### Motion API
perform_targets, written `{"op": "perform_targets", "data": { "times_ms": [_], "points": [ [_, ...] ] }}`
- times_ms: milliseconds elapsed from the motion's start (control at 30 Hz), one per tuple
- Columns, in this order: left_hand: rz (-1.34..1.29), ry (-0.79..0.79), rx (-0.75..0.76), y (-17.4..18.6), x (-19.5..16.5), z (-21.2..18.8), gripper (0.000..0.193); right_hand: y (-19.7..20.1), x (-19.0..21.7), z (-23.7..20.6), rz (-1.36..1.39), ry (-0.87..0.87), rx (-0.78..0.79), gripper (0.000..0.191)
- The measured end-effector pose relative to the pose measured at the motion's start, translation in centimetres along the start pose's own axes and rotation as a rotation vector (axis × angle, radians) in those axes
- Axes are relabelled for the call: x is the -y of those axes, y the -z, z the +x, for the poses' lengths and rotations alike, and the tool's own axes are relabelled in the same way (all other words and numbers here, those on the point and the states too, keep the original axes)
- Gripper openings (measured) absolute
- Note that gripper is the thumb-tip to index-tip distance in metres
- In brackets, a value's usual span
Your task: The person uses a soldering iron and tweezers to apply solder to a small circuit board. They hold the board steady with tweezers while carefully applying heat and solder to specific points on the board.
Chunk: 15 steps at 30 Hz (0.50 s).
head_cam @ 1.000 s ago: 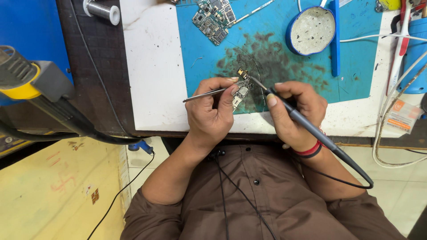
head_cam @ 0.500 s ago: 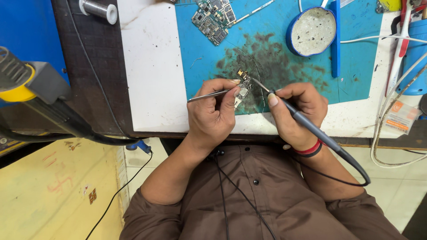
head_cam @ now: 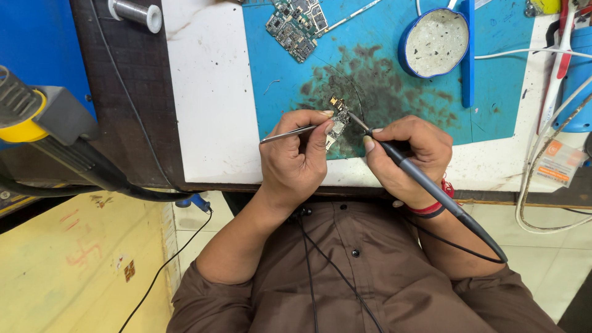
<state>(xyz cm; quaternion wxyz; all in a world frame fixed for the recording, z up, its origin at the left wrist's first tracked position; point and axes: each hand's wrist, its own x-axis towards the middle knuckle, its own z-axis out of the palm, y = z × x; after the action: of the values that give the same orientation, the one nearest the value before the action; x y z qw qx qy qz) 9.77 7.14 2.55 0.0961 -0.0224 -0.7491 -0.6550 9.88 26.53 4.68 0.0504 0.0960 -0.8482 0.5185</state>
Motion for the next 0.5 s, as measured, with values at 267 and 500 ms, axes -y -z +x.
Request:
{"op": "perform_targets", "data": {
  "times_ms": [267,500],
  "points": [
    [-0.010,0.005,0.008,0.06,-0.07,0.07,0.011,0.12,0.00,0.13,-0.007,0.020,0.006,0.015],
    [-0.010,-0.008,0.014,0.09,-0.03,0.09,0.011,0.09,0.07,0.17,-0.007,0.018,0.010,0.014]
  ]
}}
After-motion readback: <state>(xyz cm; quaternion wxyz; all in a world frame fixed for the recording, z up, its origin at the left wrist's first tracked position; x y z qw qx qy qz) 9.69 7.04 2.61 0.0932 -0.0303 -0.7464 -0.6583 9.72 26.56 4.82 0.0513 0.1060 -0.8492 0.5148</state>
